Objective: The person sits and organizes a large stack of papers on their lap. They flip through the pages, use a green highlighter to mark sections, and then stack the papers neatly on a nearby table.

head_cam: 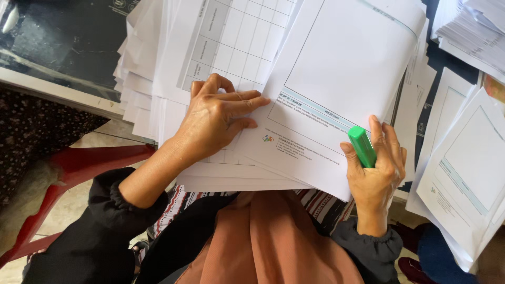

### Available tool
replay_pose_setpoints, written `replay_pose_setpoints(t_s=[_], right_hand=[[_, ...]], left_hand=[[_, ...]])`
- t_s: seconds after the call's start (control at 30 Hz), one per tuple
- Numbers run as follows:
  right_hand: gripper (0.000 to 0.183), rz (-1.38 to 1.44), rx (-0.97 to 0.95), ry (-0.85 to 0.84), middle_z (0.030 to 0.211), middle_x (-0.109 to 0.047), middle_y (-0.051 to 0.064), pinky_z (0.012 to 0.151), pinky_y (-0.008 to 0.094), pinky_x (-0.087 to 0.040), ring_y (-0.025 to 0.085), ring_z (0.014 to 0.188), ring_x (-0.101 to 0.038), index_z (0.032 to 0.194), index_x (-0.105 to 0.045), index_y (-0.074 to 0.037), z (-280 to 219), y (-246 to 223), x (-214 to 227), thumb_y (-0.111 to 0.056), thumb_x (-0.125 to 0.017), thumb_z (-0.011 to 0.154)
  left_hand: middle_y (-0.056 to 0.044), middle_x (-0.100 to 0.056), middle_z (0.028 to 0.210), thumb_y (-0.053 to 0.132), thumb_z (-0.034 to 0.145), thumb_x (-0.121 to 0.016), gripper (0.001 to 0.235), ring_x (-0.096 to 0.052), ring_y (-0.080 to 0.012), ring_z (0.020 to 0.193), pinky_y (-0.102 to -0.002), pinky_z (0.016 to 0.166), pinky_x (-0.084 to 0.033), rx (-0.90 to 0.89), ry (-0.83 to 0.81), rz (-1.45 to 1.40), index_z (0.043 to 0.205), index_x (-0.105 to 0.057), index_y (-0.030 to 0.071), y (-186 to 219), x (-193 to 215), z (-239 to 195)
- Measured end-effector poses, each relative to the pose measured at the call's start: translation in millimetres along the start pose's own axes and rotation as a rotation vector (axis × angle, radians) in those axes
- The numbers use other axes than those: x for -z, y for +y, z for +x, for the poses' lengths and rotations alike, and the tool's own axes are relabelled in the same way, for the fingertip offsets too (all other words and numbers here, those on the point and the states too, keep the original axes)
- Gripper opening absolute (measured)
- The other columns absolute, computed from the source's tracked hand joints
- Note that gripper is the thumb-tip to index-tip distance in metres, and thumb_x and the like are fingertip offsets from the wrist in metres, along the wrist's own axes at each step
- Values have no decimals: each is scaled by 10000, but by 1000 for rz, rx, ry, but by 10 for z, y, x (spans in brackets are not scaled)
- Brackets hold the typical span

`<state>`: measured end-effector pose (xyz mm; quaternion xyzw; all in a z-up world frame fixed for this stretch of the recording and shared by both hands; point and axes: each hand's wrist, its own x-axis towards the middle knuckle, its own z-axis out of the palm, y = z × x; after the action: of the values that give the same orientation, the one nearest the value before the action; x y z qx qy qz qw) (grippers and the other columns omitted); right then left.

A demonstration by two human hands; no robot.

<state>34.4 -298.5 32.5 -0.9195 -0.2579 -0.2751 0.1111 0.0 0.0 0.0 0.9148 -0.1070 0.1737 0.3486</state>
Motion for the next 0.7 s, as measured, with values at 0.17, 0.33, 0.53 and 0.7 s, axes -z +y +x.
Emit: replay_pose_setpoints(t_s=[0.17, 0.33, 0.53, 0.7], right_hand=[[595, -22, 5, -40, 1238, -574, 279, 831, 476, -427, 392, 1049, -598, 1266, -616, -8, -31, 46, -33, -473, -568, 896], [582, -19, -24, -79, 1337, -496, 266, 852, 490, -400, 351, 864, -591, 1249, -632, -13, -29, 31, -37, -472, -574, 895], [562, -56, 18, -74, 1332, -512, 281, 827, 417, -380, 295, 767, -574, 1233, -643, -36, -5, 29, -59, -470, -599, 879], [557, -83, 2, -83, 1333, -526, 221, 773, 389, -391, 279, 742, -523, 1235, -648, -88, -1, 20, -48, -492, -631, 852]], left_hand=[[140, -610, 1178, 326, 759, -762, 380, -438, -244, 930, -406, 752, -288, -107, 42, 75, 1125, -661, 315, -48, -6, -27], [83, -490, 1321, 341, 748, -748, 370, -423, -306, 994, -449, 755, -312, -123, -16, 77, 1110, -674, 313, -45, 31, -14], [73, -498, 1330, 316, 724, -773, 431, -416, -271, 1000, -438, 762, -293, -128, -13, 66, 1138, -663, 273, -73, 19, -27], [79, -498, 1336, 286, 742, -746, 410, -415, -288, 998, -426, 766, -290, -116, -44, 44, 1142, -658, 269, -46, 50, -13]])
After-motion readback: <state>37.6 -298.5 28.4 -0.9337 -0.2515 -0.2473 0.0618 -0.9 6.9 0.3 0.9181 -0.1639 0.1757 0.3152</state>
